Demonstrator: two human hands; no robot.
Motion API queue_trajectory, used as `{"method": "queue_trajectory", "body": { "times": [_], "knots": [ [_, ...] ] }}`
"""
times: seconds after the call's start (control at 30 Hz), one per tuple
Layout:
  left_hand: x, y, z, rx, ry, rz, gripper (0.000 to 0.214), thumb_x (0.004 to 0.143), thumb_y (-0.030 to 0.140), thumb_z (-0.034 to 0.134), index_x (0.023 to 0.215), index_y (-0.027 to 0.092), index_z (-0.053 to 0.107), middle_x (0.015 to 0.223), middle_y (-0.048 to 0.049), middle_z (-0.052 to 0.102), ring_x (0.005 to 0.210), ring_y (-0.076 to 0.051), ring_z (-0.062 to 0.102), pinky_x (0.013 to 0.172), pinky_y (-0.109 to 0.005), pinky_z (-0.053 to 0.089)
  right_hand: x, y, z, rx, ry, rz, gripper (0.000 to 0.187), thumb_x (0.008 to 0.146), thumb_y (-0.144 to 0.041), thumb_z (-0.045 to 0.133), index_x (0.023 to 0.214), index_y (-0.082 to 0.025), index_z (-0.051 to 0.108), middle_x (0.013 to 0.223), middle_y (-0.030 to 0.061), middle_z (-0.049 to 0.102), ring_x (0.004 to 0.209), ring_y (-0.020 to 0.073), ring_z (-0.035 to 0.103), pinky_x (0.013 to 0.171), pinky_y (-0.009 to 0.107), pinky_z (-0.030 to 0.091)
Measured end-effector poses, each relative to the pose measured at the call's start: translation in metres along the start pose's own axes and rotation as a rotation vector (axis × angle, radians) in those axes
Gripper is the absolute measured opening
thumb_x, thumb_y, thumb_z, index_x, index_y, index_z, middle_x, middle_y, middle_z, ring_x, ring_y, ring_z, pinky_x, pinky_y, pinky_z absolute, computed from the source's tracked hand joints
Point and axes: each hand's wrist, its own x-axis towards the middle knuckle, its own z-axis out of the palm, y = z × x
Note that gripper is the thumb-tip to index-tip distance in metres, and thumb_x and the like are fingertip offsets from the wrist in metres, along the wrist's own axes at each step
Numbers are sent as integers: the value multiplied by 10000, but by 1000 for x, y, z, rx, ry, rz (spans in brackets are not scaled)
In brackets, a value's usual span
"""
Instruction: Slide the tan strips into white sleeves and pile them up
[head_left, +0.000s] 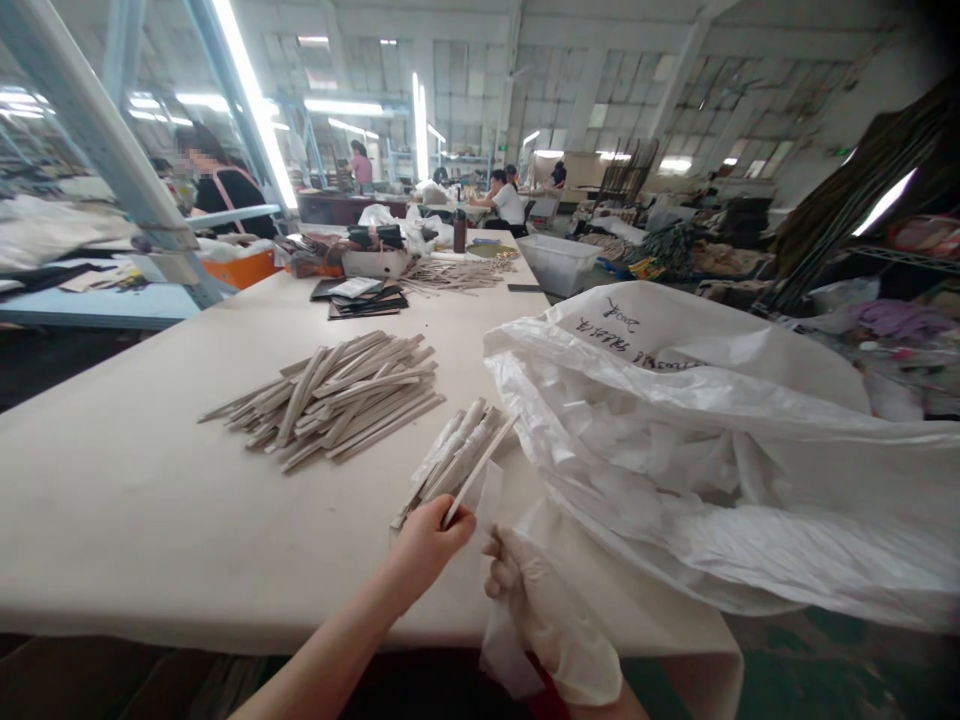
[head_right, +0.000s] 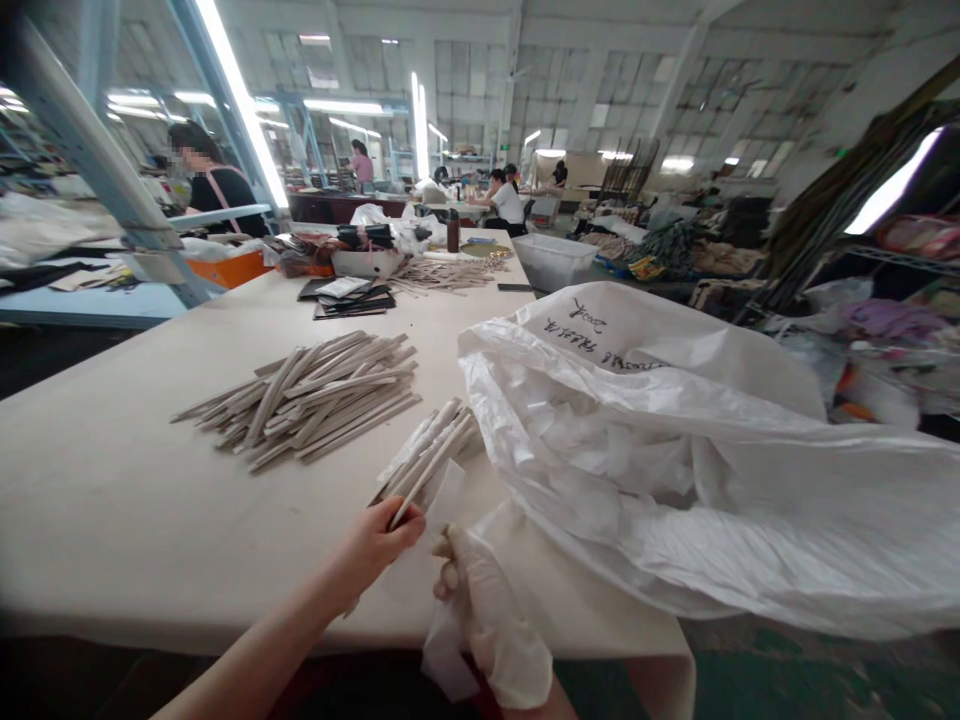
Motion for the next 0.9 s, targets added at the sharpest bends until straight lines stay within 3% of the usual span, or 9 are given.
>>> {"method": "queue_trajectory", "body": {
  "times": [0.23, 0.43, 0.57, 0.77, 0.9],
  "knots": [
    [2, 3, 2, 36, -28, 32, 199, 715, 326, 483, 588, 173, 487, 504, 73, 361, 492, -88, 337, 458, -205, 237, -4, 3, 7, -202, -161, 27, 306, 628, -406, 698, 577, -161, 521, 431, -90, 332, 405, 46, 234, 420, 217, 199],
    [-25, -10, -25, -50, -39, 7, 378, 793, 488, 396, 684, 165, 560, 564, 41, 440, 482, -94, 369, 437, -196, 293, 11, -24, 3, -121, 11, -128, 324, 607, -391, 711, 562, -175, 473, 471, -86, 365, 411, 47, 267, 409, 208, 210],
    [-46, -28, -41, -29, -80, -2, 400, 777, 518, 436, 708, 163, 606, 540, 38, 438, 536, -115, 425, 500, -199, 353, 17, -33, 3, -115, 74, -224, 316, 641, -400, 679, 547, -179, 472, 466, -78, 391, 395, 48, 268, 391, 216, 189],
    [-58, -36, -51, 60, -85, -26, 362, 759, 510, 478, 749, 179, 624, 608, 25, 515, 582, -125, 454, 530, -191, 376, 5, -40, 12, -58, -137, -155, 220, 603, -311, 736, 716, -161, 620, 511, -78, 396, 434, 39, 253, 412, 203, 207],
    [-63, -32, -56, 149, -95, -8, 313, 755, 479, 505, 730, 191, 627, 598, 30, 540, 571, -126, 474, 526, -187, 366, 5, -42, 12, -38, -161, -136, 242, 631, -335, 719, 763, -138, 673, 489, -77, 367, 423, 30, 226, 400, 198, 197]
  ]
}}
